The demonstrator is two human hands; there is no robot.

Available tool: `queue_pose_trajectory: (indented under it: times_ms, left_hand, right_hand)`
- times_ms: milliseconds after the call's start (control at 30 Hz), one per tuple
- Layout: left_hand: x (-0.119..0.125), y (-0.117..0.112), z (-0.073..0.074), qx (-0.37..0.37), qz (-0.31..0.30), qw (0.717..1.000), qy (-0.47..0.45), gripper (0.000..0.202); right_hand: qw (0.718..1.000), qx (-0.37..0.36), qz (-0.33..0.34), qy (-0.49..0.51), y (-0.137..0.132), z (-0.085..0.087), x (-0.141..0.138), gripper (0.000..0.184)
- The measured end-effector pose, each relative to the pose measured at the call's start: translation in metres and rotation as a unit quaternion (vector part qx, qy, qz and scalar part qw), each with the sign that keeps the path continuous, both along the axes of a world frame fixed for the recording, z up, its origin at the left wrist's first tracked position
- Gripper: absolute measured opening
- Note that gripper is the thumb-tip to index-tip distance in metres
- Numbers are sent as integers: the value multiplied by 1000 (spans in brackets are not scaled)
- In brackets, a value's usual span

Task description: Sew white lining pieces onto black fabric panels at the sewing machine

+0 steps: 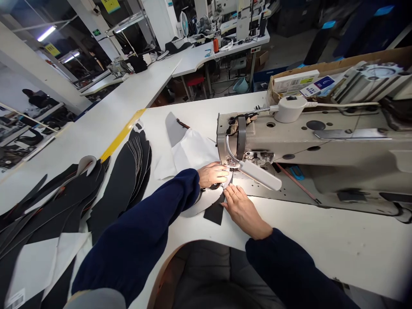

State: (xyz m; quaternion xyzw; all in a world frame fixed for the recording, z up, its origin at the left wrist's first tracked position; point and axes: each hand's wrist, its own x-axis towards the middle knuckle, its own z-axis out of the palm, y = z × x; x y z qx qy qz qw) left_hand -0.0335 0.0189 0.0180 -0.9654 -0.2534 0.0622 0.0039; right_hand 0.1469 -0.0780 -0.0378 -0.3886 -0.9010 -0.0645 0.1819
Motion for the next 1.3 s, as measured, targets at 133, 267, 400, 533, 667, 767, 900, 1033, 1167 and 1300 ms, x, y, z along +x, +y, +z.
queue_pose_trajectory:
  times_ms: [133, 267, 400, 533, 667, 767, 900, 1033, 1167, 1300]
  left_hand:
    - [-3, 0, -12, 8, 2, 998, -69, 27]
    - [0, -11, -21, -26, 48, 979, -195, 29]
    - [13, -26, -19, -36, 292, 917, -270, 26]
    - [28, -23, -8, -95, 370, 917, -116, 25]
    - [36, -16, 1, -111, 346, 930, -47, 22]
    - [38, -19, 3, -117, 342, 931, -48, 22]
    - [37, -21, -1, -118, 341, 930, -70, 21]
    - [34, -17, -11, -107, 345, 927, -97, 21]
    - [35, -9, -16, -99, 343, 926, -120, 22]
    - [35, -1, -15, -100, 344, 925, -127, 22]
  right_hand:
    - [1000, -1, -6, 4, 5, -1, 3, 38]
    - [1000, -5, -6, 8, 4, 1, 6, 39]
    - [999, -35, 17, 10, -8, 5, 1, 41]
    - [997, -55, 33, 30, -20, 6, -9, 47]
    - [998, -45, 33, 33, -23, 5, -14, 46]
    - [999, -37, 30, 23, -23, 6, -15, 44]
    - [999, -47, 26, 9, -22, 6, -15, 44]
    - [998, -51, 24, 6, -20, 5, -16, 43]
    - [999, -45, 25, 3, -13, 6, -17, 42]
    - [999, -40, 27, 1, -5, 10, -18, 43]
